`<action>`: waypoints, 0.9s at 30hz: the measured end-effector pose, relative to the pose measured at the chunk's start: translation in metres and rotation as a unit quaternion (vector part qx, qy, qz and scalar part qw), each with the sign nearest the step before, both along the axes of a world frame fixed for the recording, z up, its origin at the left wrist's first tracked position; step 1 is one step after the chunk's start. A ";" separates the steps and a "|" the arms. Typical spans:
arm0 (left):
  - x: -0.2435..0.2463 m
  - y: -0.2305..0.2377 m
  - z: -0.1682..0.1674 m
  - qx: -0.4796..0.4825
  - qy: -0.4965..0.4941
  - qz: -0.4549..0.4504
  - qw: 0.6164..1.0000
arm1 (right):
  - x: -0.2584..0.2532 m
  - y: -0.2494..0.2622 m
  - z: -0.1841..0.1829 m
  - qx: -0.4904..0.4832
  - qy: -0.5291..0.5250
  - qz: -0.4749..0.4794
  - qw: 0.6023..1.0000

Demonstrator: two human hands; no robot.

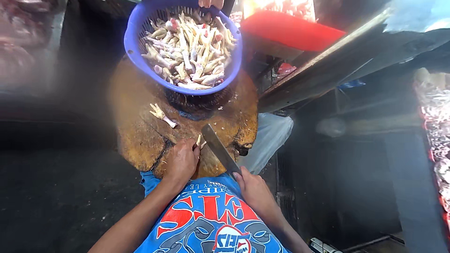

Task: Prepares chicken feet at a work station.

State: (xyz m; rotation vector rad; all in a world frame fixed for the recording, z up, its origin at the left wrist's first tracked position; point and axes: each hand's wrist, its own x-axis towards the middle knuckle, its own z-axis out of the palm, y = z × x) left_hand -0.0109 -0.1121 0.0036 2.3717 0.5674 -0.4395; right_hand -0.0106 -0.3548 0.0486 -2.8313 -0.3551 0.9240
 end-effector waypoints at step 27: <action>0.013 0.007 0.031 0.065 0.113 0.042 0.991 | 0.000 0.003 -0.018 0.140 -0.150 -0.054 0.977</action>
